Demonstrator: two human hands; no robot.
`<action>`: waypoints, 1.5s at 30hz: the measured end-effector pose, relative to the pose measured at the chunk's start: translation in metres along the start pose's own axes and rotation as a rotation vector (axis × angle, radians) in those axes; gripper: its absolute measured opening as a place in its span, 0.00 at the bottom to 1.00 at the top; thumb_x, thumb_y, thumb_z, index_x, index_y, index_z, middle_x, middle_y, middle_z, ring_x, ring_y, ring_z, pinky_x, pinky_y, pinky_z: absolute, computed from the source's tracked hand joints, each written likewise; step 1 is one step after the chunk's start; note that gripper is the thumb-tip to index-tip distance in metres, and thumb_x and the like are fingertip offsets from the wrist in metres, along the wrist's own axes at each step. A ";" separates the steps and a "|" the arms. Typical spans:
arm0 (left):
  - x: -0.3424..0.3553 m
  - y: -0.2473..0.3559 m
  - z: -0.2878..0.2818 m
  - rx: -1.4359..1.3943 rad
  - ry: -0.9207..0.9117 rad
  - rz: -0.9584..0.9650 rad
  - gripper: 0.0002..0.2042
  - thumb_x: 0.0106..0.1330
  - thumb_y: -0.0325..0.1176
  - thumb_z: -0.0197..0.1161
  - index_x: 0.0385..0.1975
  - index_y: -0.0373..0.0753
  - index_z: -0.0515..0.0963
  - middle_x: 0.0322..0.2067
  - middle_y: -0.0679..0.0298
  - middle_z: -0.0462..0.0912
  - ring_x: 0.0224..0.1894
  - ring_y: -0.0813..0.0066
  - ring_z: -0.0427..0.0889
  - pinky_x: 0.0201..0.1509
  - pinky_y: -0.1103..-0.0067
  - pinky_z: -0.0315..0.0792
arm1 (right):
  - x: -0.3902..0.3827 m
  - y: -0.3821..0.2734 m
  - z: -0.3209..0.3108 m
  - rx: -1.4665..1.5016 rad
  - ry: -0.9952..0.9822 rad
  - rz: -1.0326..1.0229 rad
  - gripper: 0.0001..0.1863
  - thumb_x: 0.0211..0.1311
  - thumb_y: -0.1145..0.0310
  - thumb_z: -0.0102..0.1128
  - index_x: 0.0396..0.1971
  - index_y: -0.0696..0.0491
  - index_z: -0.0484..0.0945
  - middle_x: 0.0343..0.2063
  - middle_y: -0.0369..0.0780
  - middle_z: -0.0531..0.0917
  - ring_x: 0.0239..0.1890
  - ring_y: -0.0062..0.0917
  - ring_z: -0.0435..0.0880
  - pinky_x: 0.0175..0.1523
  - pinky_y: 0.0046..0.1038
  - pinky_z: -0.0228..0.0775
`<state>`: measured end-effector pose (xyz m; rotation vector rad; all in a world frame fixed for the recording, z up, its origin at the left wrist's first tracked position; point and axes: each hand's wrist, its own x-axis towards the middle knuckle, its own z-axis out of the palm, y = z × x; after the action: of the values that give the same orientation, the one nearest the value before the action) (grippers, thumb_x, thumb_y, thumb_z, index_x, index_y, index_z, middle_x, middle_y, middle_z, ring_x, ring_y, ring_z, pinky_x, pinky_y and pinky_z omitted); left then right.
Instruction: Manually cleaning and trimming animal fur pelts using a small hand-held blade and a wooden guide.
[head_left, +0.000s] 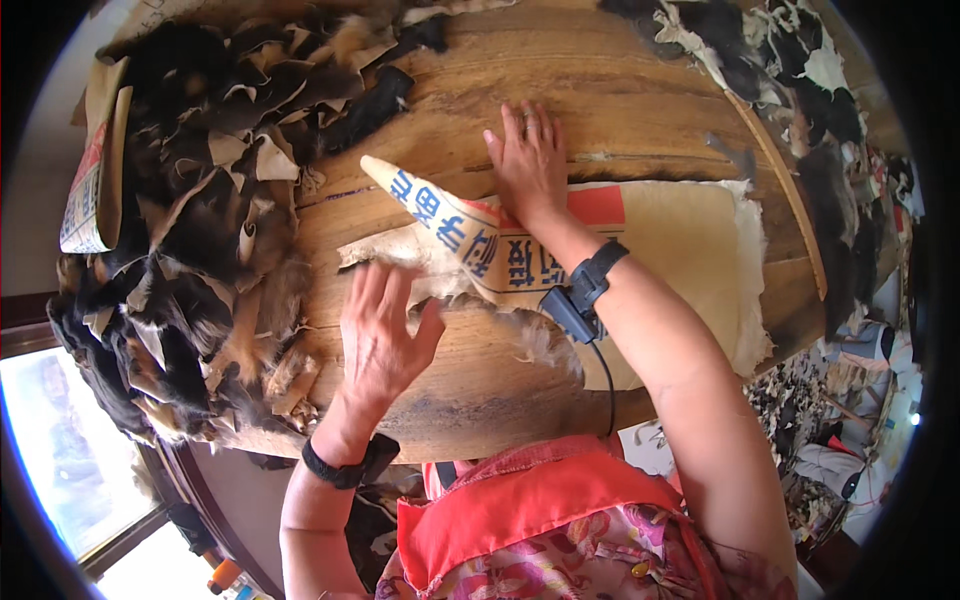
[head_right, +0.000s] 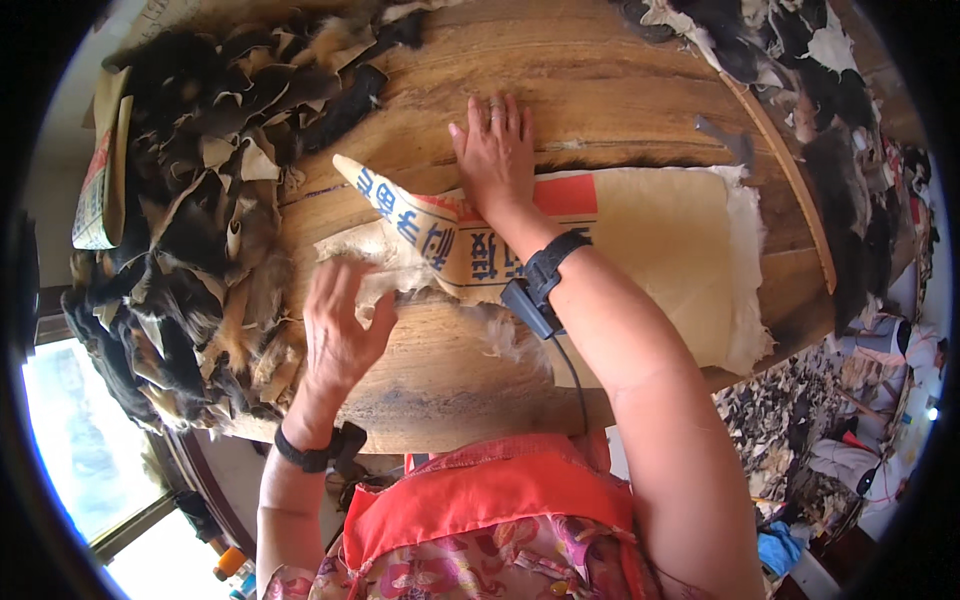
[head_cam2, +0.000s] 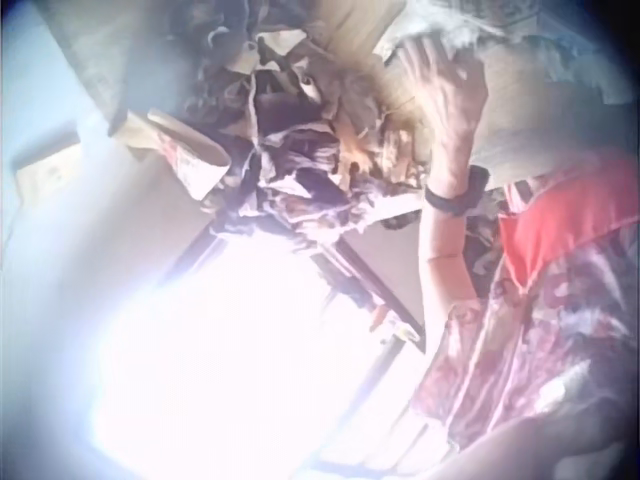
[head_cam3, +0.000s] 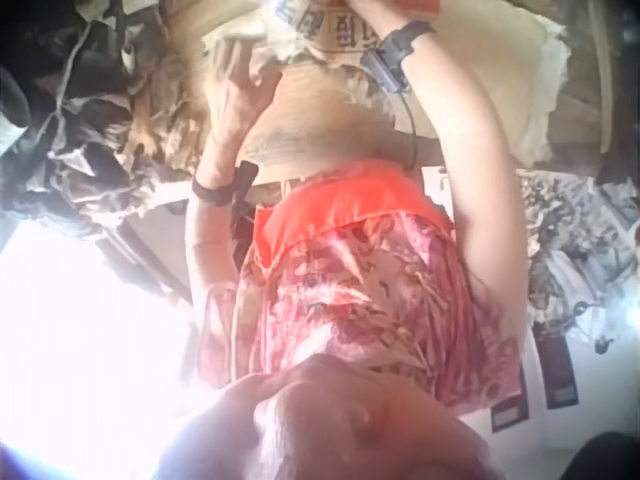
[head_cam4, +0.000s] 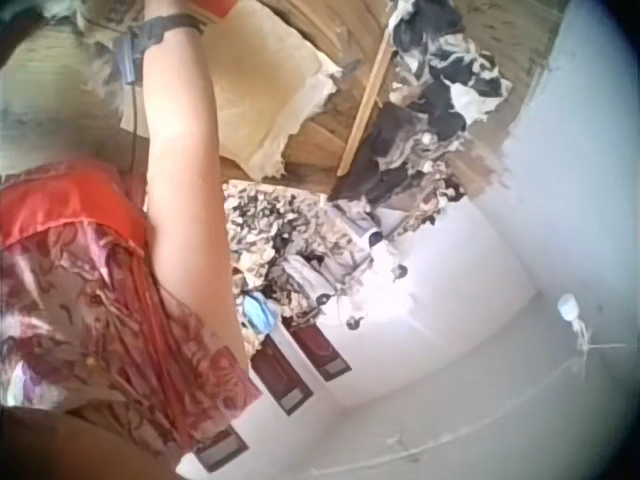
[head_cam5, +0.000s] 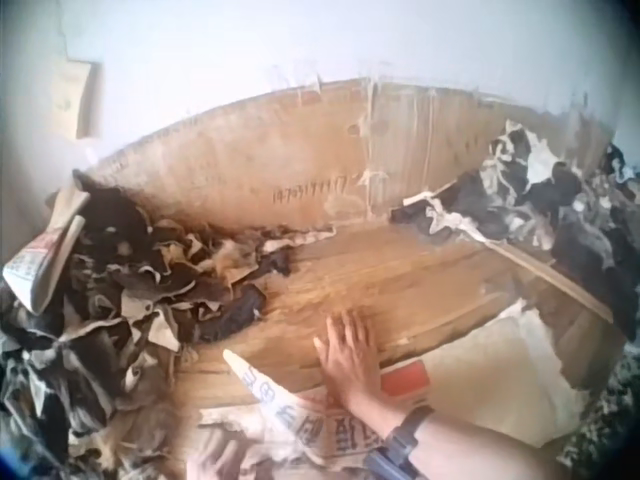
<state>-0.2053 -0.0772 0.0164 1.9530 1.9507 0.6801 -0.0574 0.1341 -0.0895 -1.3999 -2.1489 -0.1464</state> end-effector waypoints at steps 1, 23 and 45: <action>0.022 0.015 -0.008 0.100 0.148 0.136 0.23 0.53 0.30 0.70 0.50 0.36 0.76 0.48 0.56 0.78 0.50 0.59 0.76 0.60 0.63 0.66 | 0.000 -0.003 -0.003 0.004 0.027 -0.016 0.26 0.74 0.53 0.46 0.61 0.58 0.70 0.58 0.52 0.75 0.66 0.46 0.67 0.71 0.47 0.53; 0.072 -0.025 0.030 0.076 -0.008 -0.211 0.17 0.60 0.45 0.71 0.30 0.36 0.80 0.25 0.53 0.86 0.29 0.54 0.86 0.34 0.67 0.76 | -0.101 0.203 -0.204 0.406 -0.178 0.491 0.17 0.56 0.64 0.73 0.41 0.54 0.78 0.25 0.39 0.79 0.23 0.29 0.78 0.32 0.31 0.72; 0.086 -0.005 0.039 0.107 -0.126 -0.395 0.07 0.55 0.32 0.68 0.29 0.36 0.82 0.27 0.52 0.85 0.34 0.54 0.86 0.37 0.67 0.76 | -0.148 0.292 -0.201 0.593 -0.324 0.941 0.13 0.53 0.62 0.69 0.31 0.57 0.83 0.23 0.39 0.84 0.27 0.20 0.81 0.34 0.27 0.72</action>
<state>-0.1916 0.0125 -0.0089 1.5495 2.2369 0.3454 0.3196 0.0681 -0.0573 -1.9356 -1.3311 1.0292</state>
